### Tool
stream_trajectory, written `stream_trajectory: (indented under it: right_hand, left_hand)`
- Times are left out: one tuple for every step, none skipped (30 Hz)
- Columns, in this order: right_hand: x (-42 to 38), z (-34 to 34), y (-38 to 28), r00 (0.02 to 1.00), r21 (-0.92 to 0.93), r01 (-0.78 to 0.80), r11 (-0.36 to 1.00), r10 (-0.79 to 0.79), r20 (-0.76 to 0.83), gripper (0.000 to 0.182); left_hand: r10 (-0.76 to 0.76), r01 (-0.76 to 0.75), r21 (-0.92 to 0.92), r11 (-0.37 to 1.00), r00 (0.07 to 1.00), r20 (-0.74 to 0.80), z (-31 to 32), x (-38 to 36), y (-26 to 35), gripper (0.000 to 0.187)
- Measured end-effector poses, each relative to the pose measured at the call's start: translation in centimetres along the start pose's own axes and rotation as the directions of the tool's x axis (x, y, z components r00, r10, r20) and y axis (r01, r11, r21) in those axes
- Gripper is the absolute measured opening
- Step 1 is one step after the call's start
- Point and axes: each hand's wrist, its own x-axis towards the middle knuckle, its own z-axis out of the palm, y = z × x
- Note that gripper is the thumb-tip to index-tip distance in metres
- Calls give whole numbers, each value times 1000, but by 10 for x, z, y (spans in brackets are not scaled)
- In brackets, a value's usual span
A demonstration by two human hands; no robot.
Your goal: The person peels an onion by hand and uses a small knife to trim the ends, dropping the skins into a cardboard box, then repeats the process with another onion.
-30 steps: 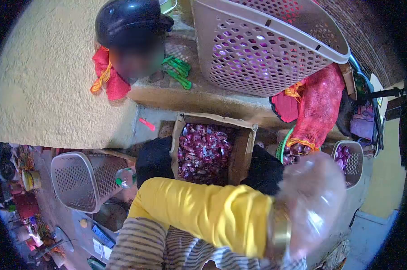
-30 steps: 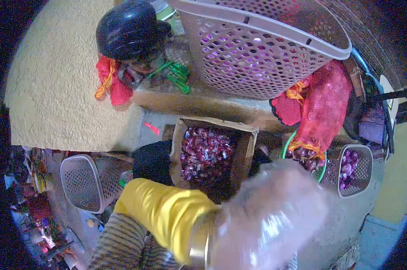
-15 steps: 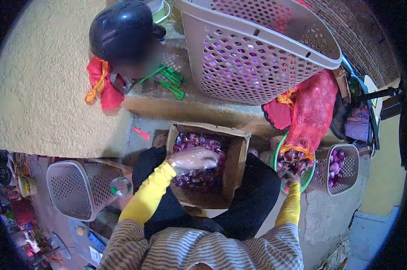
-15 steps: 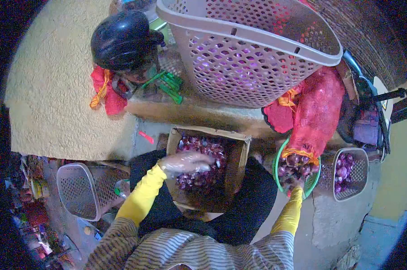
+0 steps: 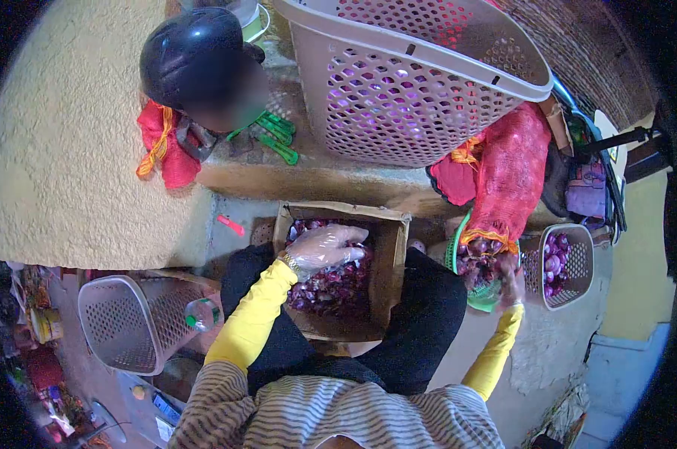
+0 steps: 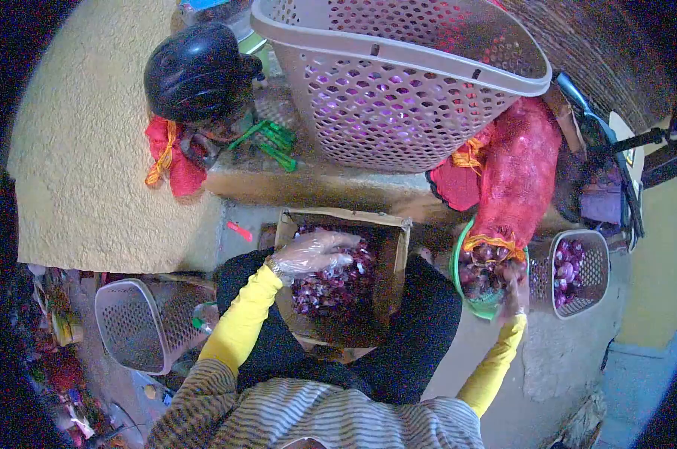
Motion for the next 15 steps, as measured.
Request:
stream_trajectory:
  right_hand:
    - [-15, 31, -39, 996, 45, 59, 997, -62, 61, 70]
    - [-17, 58, -60, 986, 51, 100, 994, -106, 127, 67]
    - [-20, 86, -80, 970, 60, 142, 988, -151, 192, 64]
    - [-39, 125, -112, 963, 73, 109, 991, -123, 241, 64]
    - [-60, 163, -141, 952, 84, 73, 994, -95, 291, 63]
    - [-69, 191, -156, 931, -11, 80, 997, -71, 358, 61]
    - [-75, 214, -166, 906, -105, 92, 990, -39, 421, 59]
    - [-80, 238, -173, 868, -89, 73, 993, -20, 496, 57]
    - [-83, 256, -178, 823, -77, 53, 996, 0, 569, 55]
    - [-79, 270, -169, 753, -26, 96, 995, -56, 655, 56]
    - [-74, 283, -161, 673, 30, 133, 991, -112, 731, 56]
    - [-81, 294, -173, 662, -40, 22, 999, 15, 749, 57]
    - [-75, 308, -156, 644, 55, 81, 995, -95, 759, 55]
    - [-79, 309, -158, 693, 2, 66, 998, -47, 719, 52]
    - [-90, 311, -173, 739, -50, 44, 998, 1, 674, 50]
  left_hand:
    - [4, -4, -1, 1000, 1000, 5, -2, 2, 5, 59]
    - [40, -40, -35, 999, 999, 1, -5, 4, 13, 59]
    - [77, -77, -69, 995, 997, -6, -6, 7, 19, 59]
    - [84, -84, -26, 996, 996, -5, -3, 9, 15, 65]
    - [88, -88, -26, 996, 996, -3, -2, 10, 21, 65]
    - [43, -38, -296, 954, 999, 9, -2, 10, 32, 72]
    - [0, 17, -542, 840, 999, 32, -2, 10, 40, 82]
    - [31, 1, -603, 798, 999, 42, -3, 11, 44, 97]
    - [29, 2, -603, 798, 999, 42, -3, 11, 48, 97]
    - [88, -89, -604, 792, 996, -32, -4, 10, 52, 98]
    - [145, -179, -598, 781, 984, -105, -5, 9, 54, 99]
    - [137, -183, -525, 831, 982, -127, -6, 10, 47, 95]
    - [134, -181, -525, 831, 983, -126, -7, 11, 41, 95]
    - [150, -227, -373, 900, 963, -225, -9, 11, 35, 95]
    - [178, -251, -208, 945, 932, -315, -12, 11, 33, 95]
